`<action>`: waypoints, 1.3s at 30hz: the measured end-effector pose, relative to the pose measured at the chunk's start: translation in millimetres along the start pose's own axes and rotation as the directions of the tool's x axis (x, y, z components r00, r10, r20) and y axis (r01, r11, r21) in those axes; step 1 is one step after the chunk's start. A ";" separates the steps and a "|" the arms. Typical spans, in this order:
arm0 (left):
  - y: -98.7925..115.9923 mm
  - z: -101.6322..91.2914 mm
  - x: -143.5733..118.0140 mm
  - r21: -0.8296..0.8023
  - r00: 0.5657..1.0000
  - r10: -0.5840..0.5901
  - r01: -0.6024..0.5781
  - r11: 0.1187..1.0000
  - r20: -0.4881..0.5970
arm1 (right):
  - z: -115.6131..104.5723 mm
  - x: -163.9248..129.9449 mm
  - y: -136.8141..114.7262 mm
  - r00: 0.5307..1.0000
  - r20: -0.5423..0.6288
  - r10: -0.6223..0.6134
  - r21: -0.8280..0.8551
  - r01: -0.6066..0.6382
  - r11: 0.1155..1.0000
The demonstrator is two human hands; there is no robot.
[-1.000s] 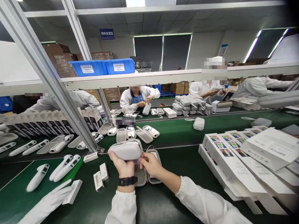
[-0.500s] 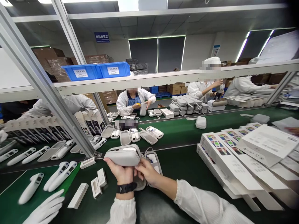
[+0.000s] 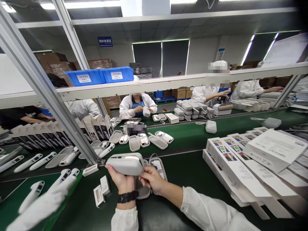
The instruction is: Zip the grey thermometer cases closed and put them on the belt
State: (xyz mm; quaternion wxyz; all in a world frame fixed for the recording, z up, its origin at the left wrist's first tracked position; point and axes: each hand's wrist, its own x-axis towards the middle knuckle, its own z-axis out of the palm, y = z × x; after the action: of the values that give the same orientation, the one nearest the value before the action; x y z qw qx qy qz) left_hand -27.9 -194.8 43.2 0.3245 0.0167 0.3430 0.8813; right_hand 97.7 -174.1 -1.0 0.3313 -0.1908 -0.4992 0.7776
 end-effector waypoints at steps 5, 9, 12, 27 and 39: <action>9.6 -14.0 15.7 0.149 0.977 0.185 -0.199 0.969 0.103 | -9.5 -5.8 -40.9 0.988 0.039 0.152 0.107 -0.155 0.982; 9.9 -22.4 21.3 0.260 0.920 0.318 -0.373 0.891 0.230 | -20.4 -6.9 -69.3 0.964 -0.021 0.265 0.098 -0.261 0.960; 8.4 -23.7 22.6 0.269 0.893 0.342 -0.420 0.867 0.292 | -21.5 -9.1 -76.3 0.966 -0.045 0.253 0.084 -0.249 0.965; 28.7 32.1 -45.9 0.501 0.405 -0.331 -0.814 0.292 0.852 | -16.6 -35.8 -136.9 0.996 -0.063 -0.059 -0.326 0.035 0.945; 37.3 55.3 -58.8 0.527 0.500 -0.301 -0.850 0.009 0.812 | -9.2 -48.7 -124.0 0.873 -0.024 -0.487 -0.728 0.319 0.607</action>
State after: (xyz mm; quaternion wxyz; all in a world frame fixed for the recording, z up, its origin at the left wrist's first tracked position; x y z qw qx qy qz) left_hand 11.4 -217.0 119.7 0.1047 0.6918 0.6285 0.3399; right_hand 178.2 -167.5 105.4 0.4531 -0.2687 -0.7471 0.4053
